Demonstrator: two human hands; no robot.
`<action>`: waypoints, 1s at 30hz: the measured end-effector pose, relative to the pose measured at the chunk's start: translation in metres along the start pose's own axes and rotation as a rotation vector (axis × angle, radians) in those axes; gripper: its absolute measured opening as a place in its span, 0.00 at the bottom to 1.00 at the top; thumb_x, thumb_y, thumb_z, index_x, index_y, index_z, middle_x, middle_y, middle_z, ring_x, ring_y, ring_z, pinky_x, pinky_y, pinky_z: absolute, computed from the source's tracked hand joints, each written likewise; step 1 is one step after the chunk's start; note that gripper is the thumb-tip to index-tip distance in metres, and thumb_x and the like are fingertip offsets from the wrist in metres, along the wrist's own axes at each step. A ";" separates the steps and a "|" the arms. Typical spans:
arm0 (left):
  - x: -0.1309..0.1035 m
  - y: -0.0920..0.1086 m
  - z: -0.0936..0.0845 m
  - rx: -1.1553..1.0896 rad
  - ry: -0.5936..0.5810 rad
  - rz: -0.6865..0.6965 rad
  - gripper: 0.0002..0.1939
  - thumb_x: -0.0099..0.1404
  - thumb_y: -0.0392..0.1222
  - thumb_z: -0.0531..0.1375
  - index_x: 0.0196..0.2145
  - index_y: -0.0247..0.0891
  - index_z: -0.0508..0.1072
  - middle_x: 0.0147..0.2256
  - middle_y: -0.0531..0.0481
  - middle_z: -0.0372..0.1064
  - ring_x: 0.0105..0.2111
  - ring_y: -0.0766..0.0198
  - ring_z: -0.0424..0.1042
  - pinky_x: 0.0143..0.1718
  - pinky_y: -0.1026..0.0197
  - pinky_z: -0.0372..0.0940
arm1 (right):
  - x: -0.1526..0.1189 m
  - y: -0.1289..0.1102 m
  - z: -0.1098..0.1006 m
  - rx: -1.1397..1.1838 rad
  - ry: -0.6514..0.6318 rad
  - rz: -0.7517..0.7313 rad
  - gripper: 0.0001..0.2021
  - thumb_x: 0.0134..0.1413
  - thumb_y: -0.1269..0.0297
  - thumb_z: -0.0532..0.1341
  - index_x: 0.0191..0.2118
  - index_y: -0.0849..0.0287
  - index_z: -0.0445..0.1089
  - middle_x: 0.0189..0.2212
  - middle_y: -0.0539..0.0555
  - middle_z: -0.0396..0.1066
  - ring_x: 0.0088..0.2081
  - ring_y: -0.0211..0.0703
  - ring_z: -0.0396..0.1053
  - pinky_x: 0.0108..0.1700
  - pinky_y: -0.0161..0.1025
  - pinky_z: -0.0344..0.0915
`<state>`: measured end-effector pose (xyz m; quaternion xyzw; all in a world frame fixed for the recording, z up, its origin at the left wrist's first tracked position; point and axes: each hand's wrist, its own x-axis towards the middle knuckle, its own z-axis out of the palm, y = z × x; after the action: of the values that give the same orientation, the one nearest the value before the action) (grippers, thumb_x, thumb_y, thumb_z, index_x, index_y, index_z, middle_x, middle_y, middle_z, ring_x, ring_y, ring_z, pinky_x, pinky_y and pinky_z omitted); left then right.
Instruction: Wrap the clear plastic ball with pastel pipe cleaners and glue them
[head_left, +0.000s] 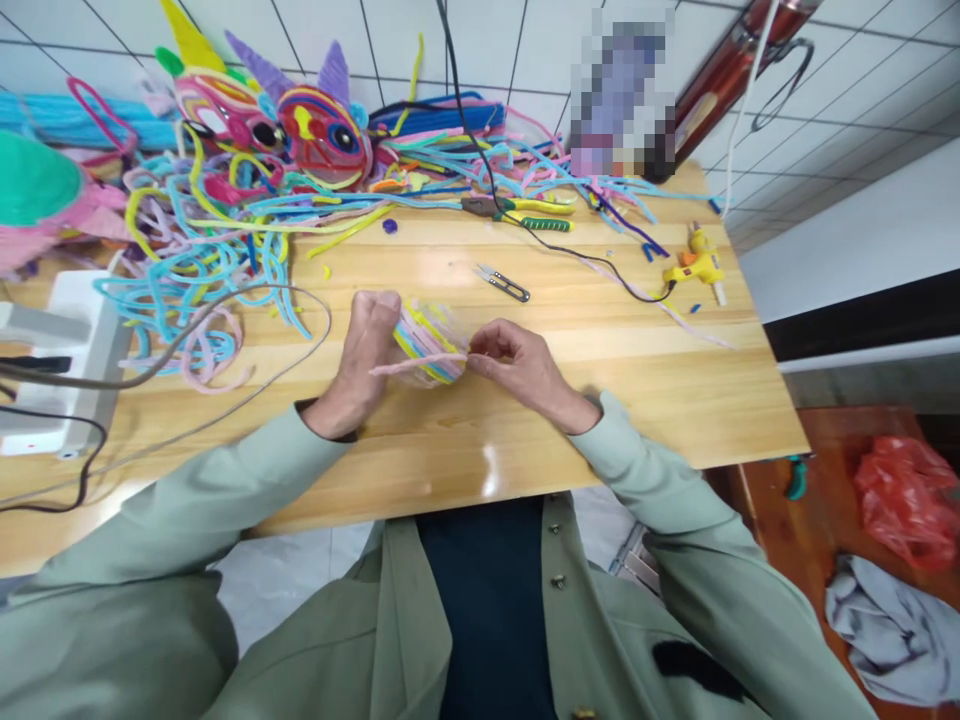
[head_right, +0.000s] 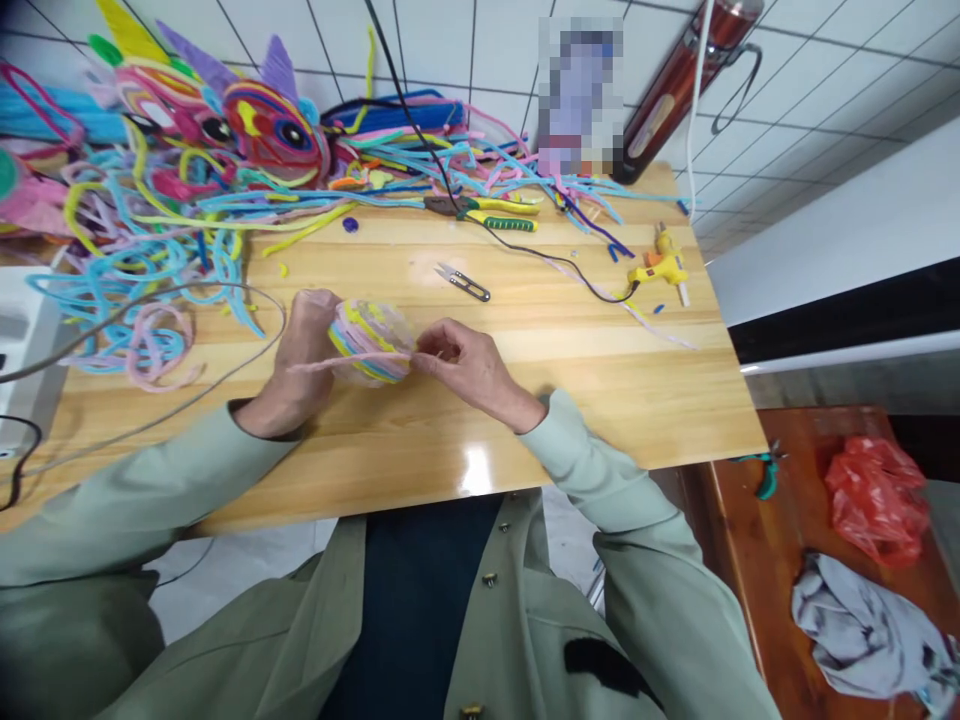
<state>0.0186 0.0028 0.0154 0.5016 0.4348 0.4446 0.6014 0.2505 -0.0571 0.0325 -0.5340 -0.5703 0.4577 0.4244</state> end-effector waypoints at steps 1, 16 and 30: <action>0.000 -0.003 0.000 0.027 0.076 0.057 0.30 0.74 0.77 0.63 0.42 0.46 0.65 0.43 0.51 0.68 0.58 0.51 0.68 0.57 0.51 0.66 | 0.000 0.001 0.002 -0.005 -0.003 0.014 0.15 0.56 0.50 0.75 0.40 0.54 0.77 0.34 0.48 0.81 0.34 0.40 0.72 0.39 0.41 0.68; -0.006 0.010 0.003 0.353 -0.194 0.332 0.50 0.64 0.79 0.70 0.69 0.42 0.65 0.69 0.35 0.63 0.75 0.36 0.59 0.79 0.36 0.52 | -0.003 0.004 -0.002 -0.241 0.145 -0.121 0.37 0.63 0.35 0.70 0.68 0.50 0.66 0.69 0.65 0.69 0.69 0.60 0.69 0.66 0.60 0.72; 0.001 0.021 0.005 0.310 -0.201 0.260 0.50 0.45 0.55 0.86 0.60 0.42 0.70 0.62 0.40 0.69 0.61 0.41 0.72 0.71 0.41 0.65 | 0.010 0.000 -0.015 -0.253 -0.001 -0.078 0.43 0.61 0.31 0.70 0.74 0.43 0.59 0.80 0.61 0.55 0.81 0.62 0.53 0.79 0.67 0.57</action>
<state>0.0212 0.0047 0.0362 0.6816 0.3673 0.3942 0.4950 0.2643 -0.0466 0.0360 -0.5603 -0.6441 0.3656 0.3709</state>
